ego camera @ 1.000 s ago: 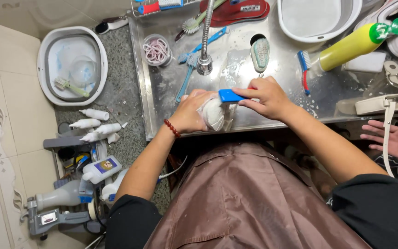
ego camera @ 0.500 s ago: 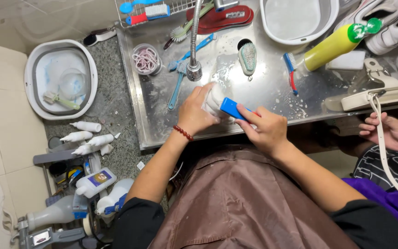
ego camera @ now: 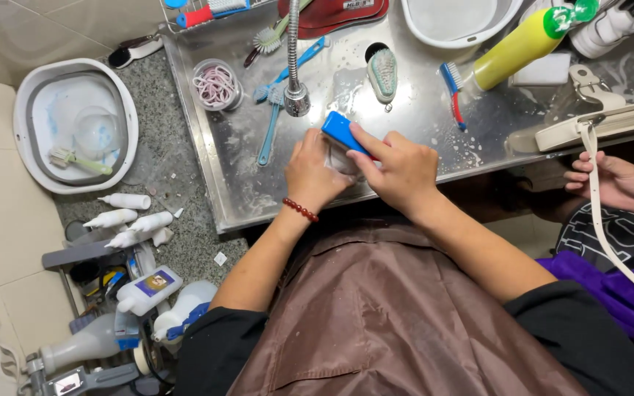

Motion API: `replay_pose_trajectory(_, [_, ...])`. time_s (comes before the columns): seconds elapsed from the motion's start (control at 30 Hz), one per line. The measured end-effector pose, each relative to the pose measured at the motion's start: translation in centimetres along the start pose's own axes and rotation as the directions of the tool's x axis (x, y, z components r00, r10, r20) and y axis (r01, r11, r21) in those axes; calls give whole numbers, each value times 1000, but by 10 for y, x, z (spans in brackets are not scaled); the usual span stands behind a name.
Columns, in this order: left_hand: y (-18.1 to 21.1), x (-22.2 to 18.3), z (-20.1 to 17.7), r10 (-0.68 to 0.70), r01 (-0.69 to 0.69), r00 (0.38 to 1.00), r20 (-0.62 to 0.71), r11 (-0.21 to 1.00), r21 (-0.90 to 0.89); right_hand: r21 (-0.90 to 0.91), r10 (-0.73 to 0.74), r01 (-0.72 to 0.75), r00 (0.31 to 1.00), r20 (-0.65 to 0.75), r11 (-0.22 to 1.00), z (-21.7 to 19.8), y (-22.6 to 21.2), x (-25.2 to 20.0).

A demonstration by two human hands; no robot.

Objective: The recorder is cleaning a white sneaker using a brush and cleaning solution at a workbench.

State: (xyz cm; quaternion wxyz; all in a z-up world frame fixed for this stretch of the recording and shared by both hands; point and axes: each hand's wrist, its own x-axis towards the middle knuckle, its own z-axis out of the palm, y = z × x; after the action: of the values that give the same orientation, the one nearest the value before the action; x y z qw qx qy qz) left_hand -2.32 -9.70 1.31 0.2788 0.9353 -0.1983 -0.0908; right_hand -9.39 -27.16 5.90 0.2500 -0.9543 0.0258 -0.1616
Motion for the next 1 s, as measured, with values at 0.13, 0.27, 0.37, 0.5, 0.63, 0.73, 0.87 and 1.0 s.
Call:
replay_pose_trajectory(0.13, [-7, 6, -19, 20, -30, 996, -84, 993, -116, 57, 24, -25, 1000, 9, 998, 11, 11, -24])
replay_pose_trajectory(0.27, [-15, -11, -8, -86, 86, 996, -7, 995, -51, 96, 28, -31, 999, 26, 995, 12, -13, -18])
replay_pose_trajectory(0.37, [-18, -3, -22, -97, 96, 995, -12, 993, -63, 84, -19, 19, 1000, 3, 996, 11, -12, -14])
replay_pose_trajectory(0.5, [-18, -9, -22, -116, 107, 991, -66, 987, -122, 111, 37, -45, 997, 75, 993, 25, -1, -28])
replay_pose_trajectory(0.63, [-35, -7, -23, -91, 78, 990, -109, 991, -112, 70, -2, 1, 1000, 18, 998, 25, -23, -13])
replay_pose_trajectory(0.73, [-36, -7, -31, -72, 49, 987, -141, 986, -162, 135, -58, 48, 996, 74, 990, 27, -7, -22])
replay_pose_trajectory(0.87, [-29, -16, -29, -92, 80, 994, -63, 981, -179, 147, 7, -24, 993, 116, 989, 22, -14, -14])
replay_pose_trajectory(1.0, [-32, -18, -39, -63, 59, 998, -13, 979, -196, 250, -71, 42, 991, 111, 967, 34, -11, -14])
